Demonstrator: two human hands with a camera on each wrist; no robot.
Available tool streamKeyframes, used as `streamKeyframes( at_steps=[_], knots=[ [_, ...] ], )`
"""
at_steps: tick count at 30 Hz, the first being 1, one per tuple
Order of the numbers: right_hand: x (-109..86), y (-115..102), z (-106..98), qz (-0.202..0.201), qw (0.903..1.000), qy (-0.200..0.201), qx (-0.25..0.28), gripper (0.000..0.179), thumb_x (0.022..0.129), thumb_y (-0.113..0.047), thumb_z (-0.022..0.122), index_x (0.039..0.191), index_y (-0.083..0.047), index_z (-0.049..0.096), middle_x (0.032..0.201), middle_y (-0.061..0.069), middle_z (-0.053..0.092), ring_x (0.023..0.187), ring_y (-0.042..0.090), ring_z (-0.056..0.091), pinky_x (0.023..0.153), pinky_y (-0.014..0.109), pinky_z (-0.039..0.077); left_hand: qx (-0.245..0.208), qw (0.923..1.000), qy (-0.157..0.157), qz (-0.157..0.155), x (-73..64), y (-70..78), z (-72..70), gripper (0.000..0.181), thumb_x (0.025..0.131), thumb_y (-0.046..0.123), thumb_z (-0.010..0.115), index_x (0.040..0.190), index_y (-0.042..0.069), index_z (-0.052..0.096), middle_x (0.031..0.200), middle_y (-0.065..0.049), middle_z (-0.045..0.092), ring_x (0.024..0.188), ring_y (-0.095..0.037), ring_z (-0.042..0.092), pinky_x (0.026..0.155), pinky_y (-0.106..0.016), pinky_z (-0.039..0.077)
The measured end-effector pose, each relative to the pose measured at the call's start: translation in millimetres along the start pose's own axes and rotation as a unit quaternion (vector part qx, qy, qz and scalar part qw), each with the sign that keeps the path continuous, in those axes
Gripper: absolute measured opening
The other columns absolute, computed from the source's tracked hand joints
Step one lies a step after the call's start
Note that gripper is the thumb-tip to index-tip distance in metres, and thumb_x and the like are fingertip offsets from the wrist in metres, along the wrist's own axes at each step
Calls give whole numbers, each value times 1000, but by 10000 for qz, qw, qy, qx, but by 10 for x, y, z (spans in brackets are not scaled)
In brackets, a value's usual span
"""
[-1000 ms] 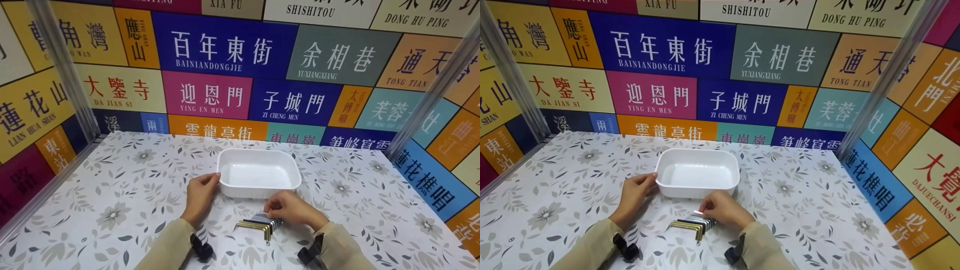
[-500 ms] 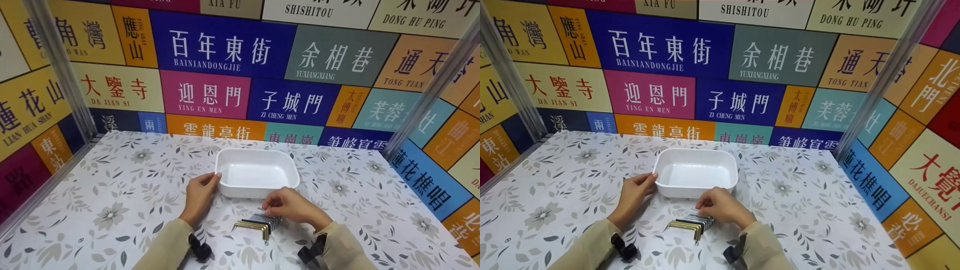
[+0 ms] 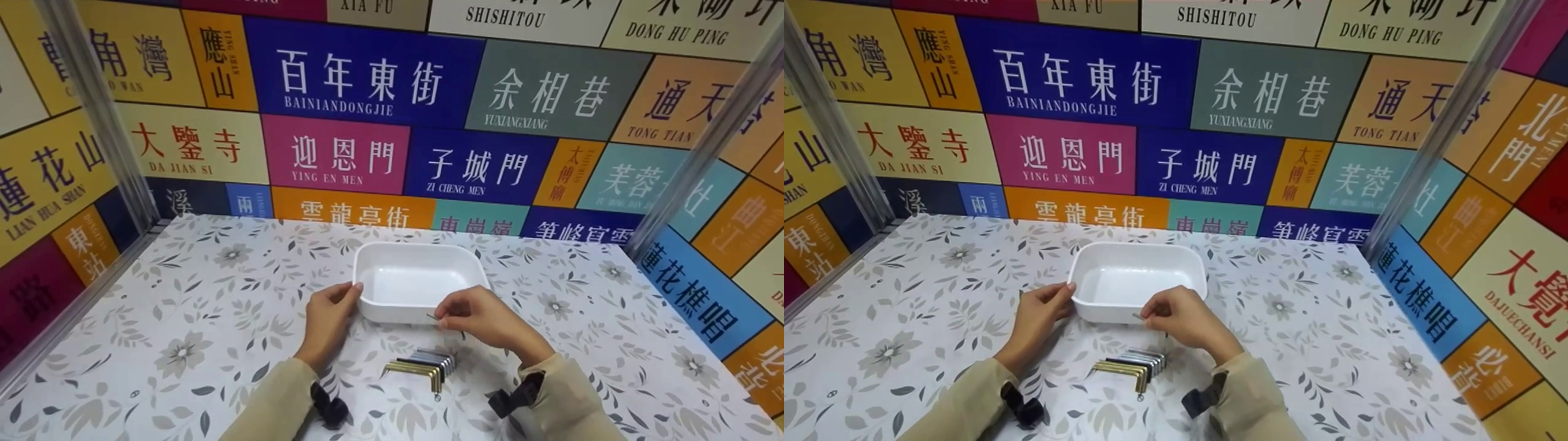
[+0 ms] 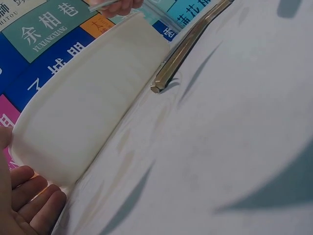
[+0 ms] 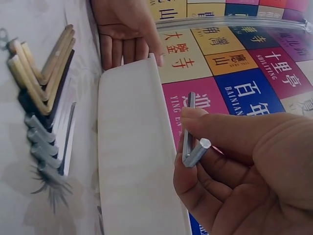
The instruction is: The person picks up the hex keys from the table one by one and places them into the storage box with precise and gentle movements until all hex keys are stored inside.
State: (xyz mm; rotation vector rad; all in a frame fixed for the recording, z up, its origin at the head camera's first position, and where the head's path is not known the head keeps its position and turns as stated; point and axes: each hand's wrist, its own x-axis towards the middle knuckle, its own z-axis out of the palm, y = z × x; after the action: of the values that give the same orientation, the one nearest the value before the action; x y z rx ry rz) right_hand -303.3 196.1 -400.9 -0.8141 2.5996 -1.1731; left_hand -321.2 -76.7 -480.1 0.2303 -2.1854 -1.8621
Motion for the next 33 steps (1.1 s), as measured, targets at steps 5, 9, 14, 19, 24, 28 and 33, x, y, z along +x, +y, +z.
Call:
streamKeyframes(
  at_steps=[5, 9, 14, 19, 24, 28, 33],
  knots=[
    [56, 23, -29, -22, 9998, 169, 60, 14, 89, -6, 71, 99, 4, 73, 91, 14, 74, 78, 8, 62, 72, 17, 52, -16, 9999, -95, -133, -14, -5, 17, 46, 91, 41, 71, 121, 6, 73, 114, -10, 76, 99, -18, 71, 93, -34, 57],
    [116, 41, -58, 45, 9997, 211, 123, 14, 90, -6, 71, 100, 4, 73, 93, 17, 74, 79, 10, 62, 72, 18, 52, -70, 9996, -145, -225, -23, -23, 33, 47, 92, 41, 70, 123, 6, 71, 117, -10, 75, 101, -18, 70, 95, -34, 57],
    [201, 43, -122, 279, 9988, 350, 182, 16, 90, -7, 71, 102, 4, 73, 95, 16, 74, 79, 11, 62, 73, 20, 53, -109, 9995, -180, -243, -17, -22, 40, 49, 92, 42, 70, 124, 6, 70, 119, -11, 74, 106, -20, 71, 98, -35, 56],
    [315, 64, -178, 631, 9965, 498, 213, 17, 90, -8, 72, 103, 3, 74, 93, 11, 74, 79, 9, 62, 73, 22, 53, -33, 9995, -144, -266, -8, -8, 30, 48, 91, 43, 70, 123, 7, 71, 118, -9, 75, 107, -20, 70, 99, -36, 55],
    [440, 116, -220, 969, 9938, 446, 307, 18, 91, -10, 71, 105, 1, 73, 91, 6, 73, 78, 9, 61, 72, 25, 53, 59, 9998, -80, -147, 10, 4, 23, 45, 91, 41, 71, 120, 6, 73, 114, -9, 76, 102, -19, 71, 95, -36, 57],
    [542, 158, -238, 1058, 9932, 408, 280, 18, 92, -10, 70, 105, 1, 73, 92, 6, 74, 78, 10, 61, 73, 25, 53, 124, 9997, -21, -196, 29, 10, 10, 46, 90, 41, 70, 120, 7, 73, 115, -9, 76, 103, -19, 71, 96, -36, 57],
    [651, 223, -231, 1294, 9903, 410, 296, 16, 91, -7, 70, 104, 1, 74, 90, 4, 74, 75, 10, 60, 70, 24, 53, 100, 9998, -36, -179, 37, -10, 1, 46, 91, 42, 70, 121, 7, 73, 116, -9, 76, 106, -19, 71, 98, -36, 56]
  ],
)
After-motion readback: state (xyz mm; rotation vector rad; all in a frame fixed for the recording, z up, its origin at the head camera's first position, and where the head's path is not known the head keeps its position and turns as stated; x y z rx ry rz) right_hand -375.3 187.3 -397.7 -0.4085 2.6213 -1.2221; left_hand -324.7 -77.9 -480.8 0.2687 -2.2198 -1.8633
